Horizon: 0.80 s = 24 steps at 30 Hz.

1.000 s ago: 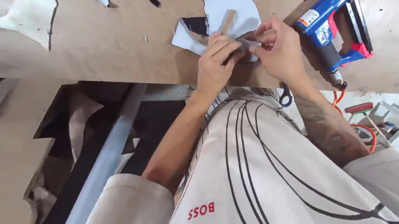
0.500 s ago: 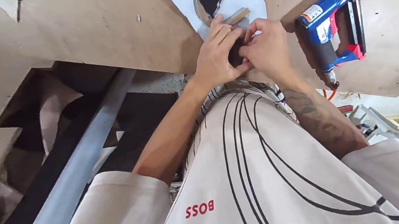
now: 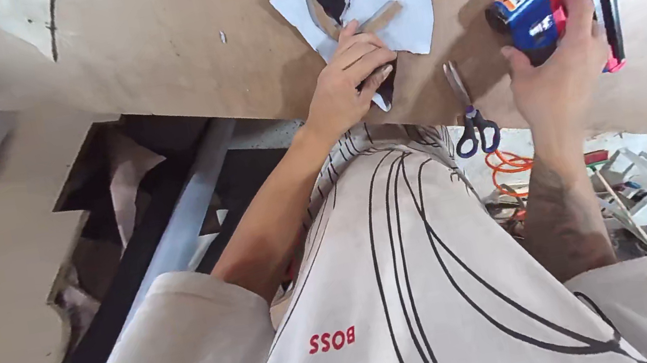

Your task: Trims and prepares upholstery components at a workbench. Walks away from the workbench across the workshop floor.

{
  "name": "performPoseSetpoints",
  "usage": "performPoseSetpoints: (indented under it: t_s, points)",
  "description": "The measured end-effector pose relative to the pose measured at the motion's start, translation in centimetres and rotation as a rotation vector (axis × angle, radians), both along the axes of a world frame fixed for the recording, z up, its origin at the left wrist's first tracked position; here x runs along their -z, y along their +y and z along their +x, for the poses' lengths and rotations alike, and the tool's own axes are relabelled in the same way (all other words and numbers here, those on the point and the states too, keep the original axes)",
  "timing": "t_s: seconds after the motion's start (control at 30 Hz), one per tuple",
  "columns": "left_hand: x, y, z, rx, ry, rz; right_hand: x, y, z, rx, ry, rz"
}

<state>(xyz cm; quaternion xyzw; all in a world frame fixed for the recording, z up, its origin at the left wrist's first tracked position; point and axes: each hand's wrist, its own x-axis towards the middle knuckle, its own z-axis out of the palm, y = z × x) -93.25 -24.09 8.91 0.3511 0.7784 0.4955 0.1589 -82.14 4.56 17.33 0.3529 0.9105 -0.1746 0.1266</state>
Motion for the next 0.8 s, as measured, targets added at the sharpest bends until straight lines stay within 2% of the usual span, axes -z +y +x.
performPoseSetpoints:
  t_s: [0.07,0.13,0.2,0.27,0.37,0.43,0.57,0.8]
  points:
    - [0.0,-0.1,0.1,-0.004,-0.005,0.003,-0.8,0.4,0.3,-0.006,-0.064,-0.045]
    - [0.1,0.0,-0.1,-0.012,-0.005,0.014,-3.4,-1.3,1.3,-0.026,-0.114,-0.072]
    - [0.2,0.0,-0.1,-0.017,-0.01,0.019,-6.4,-5.5,2.8,-0.018,-0.127,-0.06]
    - [0.4,-0.1,0.0,-0.004,-0.011,0.038,-7.9,-10.3,4.4,-0.024,-0.028,-0.035]
    - [0.5,-0.1,0.0,0.008,-0.003,0.046,-6.5,-16.3,5.1,0.078,0.137,-0.168]
    - [-0.1,-0.3,-0.1,0.042,-0.023,-0.005,-4.9,-18.5,4.5,0.137,0.178,-0.205]
    - [-0.1,-0.1,-0.1,0.033,-0.013,-0.011,-3.5,-20.0,3.9,0.179,0.168,-0.162]
    - [0.7,0.2,0.2,-0.004,0.028,0.006,-3.2,-20.9,3.4,0.242,0.129,-0.137]
